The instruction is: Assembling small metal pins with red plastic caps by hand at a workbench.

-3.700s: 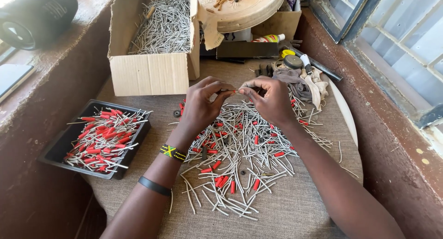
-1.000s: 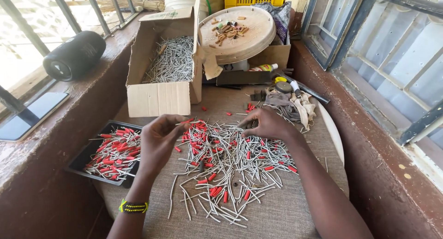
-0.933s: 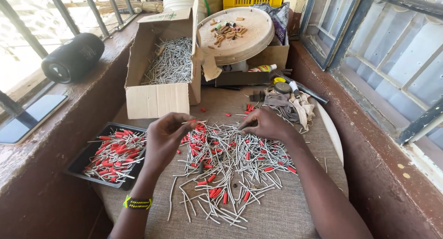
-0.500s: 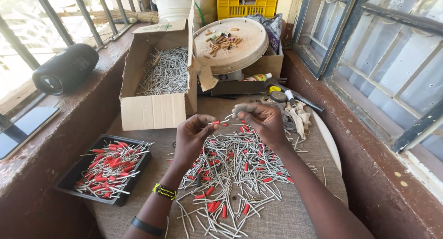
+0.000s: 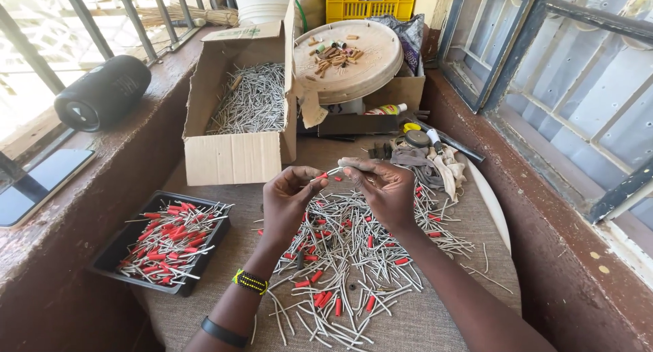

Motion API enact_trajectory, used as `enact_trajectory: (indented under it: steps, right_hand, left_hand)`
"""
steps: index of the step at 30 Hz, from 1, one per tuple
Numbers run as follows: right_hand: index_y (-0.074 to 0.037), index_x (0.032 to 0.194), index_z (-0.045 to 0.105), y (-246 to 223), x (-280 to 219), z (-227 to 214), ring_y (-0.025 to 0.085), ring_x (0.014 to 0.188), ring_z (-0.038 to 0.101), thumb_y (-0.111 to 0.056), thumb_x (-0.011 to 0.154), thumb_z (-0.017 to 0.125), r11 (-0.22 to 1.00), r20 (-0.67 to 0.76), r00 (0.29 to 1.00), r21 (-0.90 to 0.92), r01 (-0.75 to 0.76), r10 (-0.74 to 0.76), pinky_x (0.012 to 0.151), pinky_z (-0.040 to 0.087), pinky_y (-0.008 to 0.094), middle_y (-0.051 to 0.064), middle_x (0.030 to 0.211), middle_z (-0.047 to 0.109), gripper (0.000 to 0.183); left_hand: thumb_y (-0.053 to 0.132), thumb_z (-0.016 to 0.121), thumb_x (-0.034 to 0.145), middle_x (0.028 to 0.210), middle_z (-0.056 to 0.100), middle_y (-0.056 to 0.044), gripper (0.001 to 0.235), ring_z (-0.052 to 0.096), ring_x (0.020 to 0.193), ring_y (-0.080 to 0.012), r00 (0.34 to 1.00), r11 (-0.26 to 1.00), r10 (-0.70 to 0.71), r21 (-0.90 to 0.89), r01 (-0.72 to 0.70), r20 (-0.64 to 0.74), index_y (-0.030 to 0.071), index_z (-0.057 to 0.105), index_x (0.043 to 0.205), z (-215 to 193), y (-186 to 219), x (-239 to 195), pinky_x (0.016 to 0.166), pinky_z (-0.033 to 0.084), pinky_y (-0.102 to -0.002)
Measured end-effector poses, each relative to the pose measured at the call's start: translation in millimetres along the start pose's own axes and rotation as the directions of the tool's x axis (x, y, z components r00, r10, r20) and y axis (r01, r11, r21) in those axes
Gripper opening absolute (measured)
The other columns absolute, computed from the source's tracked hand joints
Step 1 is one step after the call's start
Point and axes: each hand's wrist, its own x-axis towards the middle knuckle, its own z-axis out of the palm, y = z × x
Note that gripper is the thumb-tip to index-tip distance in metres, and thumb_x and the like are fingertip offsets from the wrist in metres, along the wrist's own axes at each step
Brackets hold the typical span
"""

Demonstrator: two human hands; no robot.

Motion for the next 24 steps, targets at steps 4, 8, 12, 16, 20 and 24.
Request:
enact_trajectory:
  steps: [4, 8, 12, 16, 20, 24]
  right_hand:
    - [0.004, 0.095, 0.079, -9.6, 0.4, 4.9, 0.025, 0.092, 0.075, 0.003, 0.085, 0.081, 0.998, 0.036, 0.999, -0.064, 0.026, -0.023, 0.075, 0.063, 0.036, 0.022, 0.088, 0.079, 0.01]
    - [0.001, 0.095, 0.08, -5.3, -1.2, 8.4, 0.018, 0.091, 0.073, -0.001, 0.085, 0.082, 0.998, 0.028, 1.0, -0.068, 0.0, 0.001, 0.076, 0.061, 0.034, 0.017, 0.087, 0.079, 0.01]
    - [-0.004, 0.093, 0.083, 4.5, -4.2, 7.5, 0.012, 0.086, 0.072, -0.003, 0.082, 0.084, 0.99, 0.052, 0.998, -0.142, -0.014, 0.021, 0.076, 0.057, 0.032, 0.013, 0.084, 0.078, 0.01]
    - [-0.005, 0.093, 0.082, 6.2, -4.9, 3.1, 0.018, 0.084, 0.073, -0.003, 0.083, 0.084, 0.986, 0.072, 0.997, -0.165, 0.027, -0.016, 0.076, 0.056, 0.033, 0.015, 0.083, 0.077, 0.01]
    - [-0.007, 0.096, 0.083, 14.4, -4.6, -0.7, 0.019, 0.082, 0.073, -0.004, 0.084, 0.082, 0.968, 0.124, 0.992, -0.249, 0.043, -0.012, 0.076, 0.054, 0.032, 0.014, 0.082, 0.076, 0.012]
    - [-0.006, 0.104, 0.082, 5.1, -0.9, -1.3, 0.021, 0.083, 0.072, -0.01, 0.087, 0.082, 0.976, 0.176, 0.984, -0.218, 0.015, 0.024, 0.077, 0.053, 0.034, 0.017, 0.086, 0.077, 0.017]
  left_hand:
    - [0.007, 0.09, 0.079, 0.075, 0.075, -0.01, 0.023, 0.064, 0.074, -0.0079, 1.0, 1.0, 0.003, -0.009, -0.004, -0.018, -0.002, 0.077, 0.096, 0.4, 3.8, -1.5, 0.071, 0.055, -0.025]
    - [0.006, 0.09, 0.078, 0.076, 0.077, -0.013, 0.023, 0.067, 0.074, -0.0097, 1.0, 1.0, 0.005, 0.015, -0.005, -0.025, -0.003, 0.078, 0.095, 0.7, 6.1, -3.9, 0.072, 0.057, -0.027]
    - [0.005, 0.088, 0.08, 0.075, 0.077, -0.013, 0.022, 0.069, 0.073, -0.0109, 0.999, 1.0, -0.007, -0.012, 0.006, -0.046, -0.004, 0.078, 0.096, -0.9, 3.0, -3.4, 0.073, 0.058, -0.027]
    - [0.006, 0.089, 0.078, 0.075, 0.077, -0.012, 0.023, 0.068, 0.073, -0.0099, 0.999, 1.0, -0.026, -0.006, 0.026, -0.035, -0.003, 0.078, 0.096, -0.1, 6.0, -3.6, 0.073, 0.058, -0.027]
    - [0.009, 0.087, 0.081, 0.075, 0.077, -0.015, 0.024, 0.071, 0.071, -0.0133, 0.999, 0.999, -0.05, 0.01, 0.05, -0.003, -0.005, 0.078, 0.098, 0.0, 2.4, -4.0, 0.072, 0.06, -0.027]
    - [0.012, 0.085, 0.084, 0.074, 0.076, -0.015, 0.027, 0.071, 0.072, -0.0144, 0.998, 0.997, -0.051, 0.063, 0.049, 0.034, -0.007, 0.077, 0.102, 0.9, 9.9, -5.1, 0.073, 0.06, -0.028]
